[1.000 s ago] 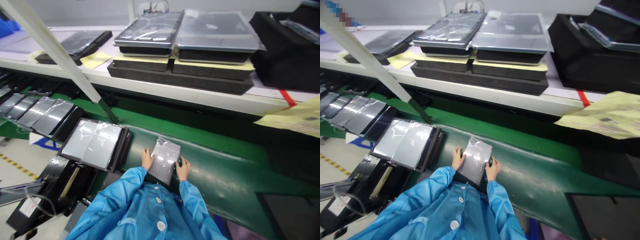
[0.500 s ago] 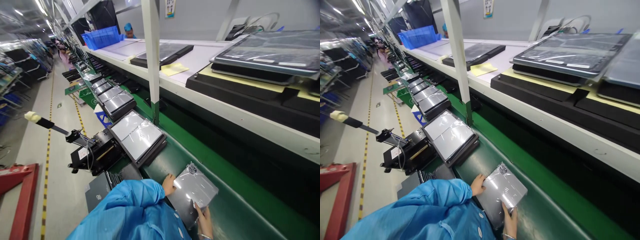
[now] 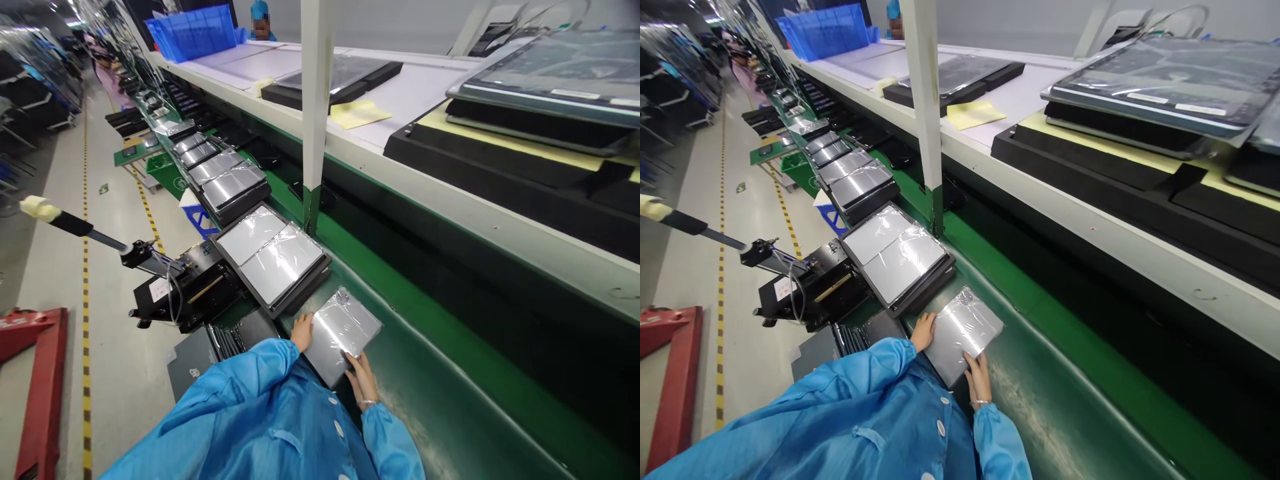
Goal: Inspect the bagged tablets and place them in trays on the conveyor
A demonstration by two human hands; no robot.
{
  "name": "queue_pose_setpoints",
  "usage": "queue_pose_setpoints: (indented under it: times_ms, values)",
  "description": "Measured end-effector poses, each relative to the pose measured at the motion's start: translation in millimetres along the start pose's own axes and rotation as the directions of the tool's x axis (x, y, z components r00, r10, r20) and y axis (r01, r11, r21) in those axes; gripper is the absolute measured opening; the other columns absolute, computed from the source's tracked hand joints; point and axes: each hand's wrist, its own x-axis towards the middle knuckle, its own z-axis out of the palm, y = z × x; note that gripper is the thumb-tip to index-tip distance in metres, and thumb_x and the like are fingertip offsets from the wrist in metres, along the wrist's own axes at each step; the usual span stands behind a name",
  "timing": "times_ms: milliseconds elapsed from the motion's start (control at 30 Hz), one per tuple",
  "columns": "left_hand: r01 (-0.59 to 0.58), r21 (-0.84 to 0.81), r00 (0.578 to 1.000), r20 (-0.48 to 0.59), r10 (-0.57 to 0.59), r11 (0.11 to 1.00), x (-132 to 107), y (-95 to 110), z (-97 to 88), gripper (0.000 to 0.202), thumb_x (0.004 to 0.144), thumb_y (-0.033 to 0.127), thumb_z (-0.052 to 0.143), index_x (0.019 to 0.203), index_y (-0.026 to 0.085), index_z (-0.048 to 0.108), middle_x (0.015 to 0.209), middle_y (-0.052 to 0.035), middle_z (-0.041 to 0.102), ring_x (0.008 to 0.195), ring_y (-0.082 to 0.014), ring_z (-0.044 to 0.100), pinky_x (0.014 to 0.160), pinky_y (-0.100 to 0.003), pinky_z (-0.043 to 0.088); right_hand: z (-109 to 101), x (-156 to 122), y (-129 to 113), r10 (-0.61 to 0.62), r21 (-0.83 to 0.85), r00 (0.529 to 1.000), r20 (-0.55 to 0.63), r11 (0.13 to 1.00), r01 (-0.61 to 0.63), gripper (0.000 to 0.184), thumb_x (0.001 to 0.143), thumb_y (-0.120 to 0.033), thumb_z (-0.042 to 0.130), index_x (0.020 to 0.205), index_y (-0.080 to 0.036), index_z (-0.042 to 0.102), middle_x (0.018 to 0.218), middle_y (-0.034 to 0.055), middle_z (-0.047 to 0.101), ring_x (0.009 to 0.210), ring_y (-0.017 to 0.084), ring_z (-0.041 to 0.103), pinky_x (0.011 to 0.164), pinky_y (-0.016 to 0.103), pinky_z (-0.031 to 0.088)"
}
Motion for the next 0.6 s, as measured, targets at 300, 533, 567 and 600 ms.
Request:
queue_pose_setpoints:
  times_ms: [300,533,567,600]
  values:
    - [0.084,0.070,0.994,-0.074,-0.079,0.994,5,0,-12.0,0.057,0.099,0.025,0.056,0.153,0.018,0.037,0.147,-0.0166,0.046,0.139,-0.0366,0.043,0.111,-0.061,0.041,36,7,-16,-0.002,0.102,0.983,0.184,0.995,-0.017,0.053,0.077,-0.046,0.077,0.121,-0.019,0.064,0.121,0.0091,0.068,0.108,0.024,0.066,0.091,0.042,0.056]
    - [-0.041,-0.068,0.993,-0.110,0.033,0.997,1,13,-22.7,0.064,0.090,0.007,0.052,0.152,0.009,0.038,0.149,-0.0252,0.041,0.143,-0.0421,0.039,0.116,-0.065,0.034,27,5,-19,0.022,0.179,0.969,0.246,0.982,-0.068,0.054,0.077,-0.040,0.080,0.123,-0.020,0.063,0.130,0.0092,0.065,0.115,0.025,0.064,0.096,0.044,0.055]
    - [-0.098,-0.108,0.990,-0.116,0.085,0.989,2,19,-24.6,0.064,0.088,0.005,0.051,0.151,0.009,0.041,0.152,-0.0248,0.040,0.146,-0.0402,0.037,0.119,-0.062,0.031,25,6,-19,0.028,0.187,0.965,0.262,0.979,-0.079,0.055,0.077,-0.040,0.080,0.125,-0.020,0.063,0.131,0.0095,0.064,0.115,0.025,0.064,0.097,0.044,0.055]
    - [-0.164,-0.151,0.982,-0.121,0.146,0.975,4,27,-26.1,0.064,0.086,0.002,0.051,0.149,0.010,0.044,0.154,-0.0227,0.038,0.148,-0.0367,0.035,0.123,-0.056,0.028,23,8,-20,0.036,0.191,0.960,0.278,0.977,-0.092,0.055,0.077,-0.038,0.081,0.126,-0.020,0.062,0.133,0.0099,0.063,0.116,0.025,0.064,0.098,0.045,0.054]
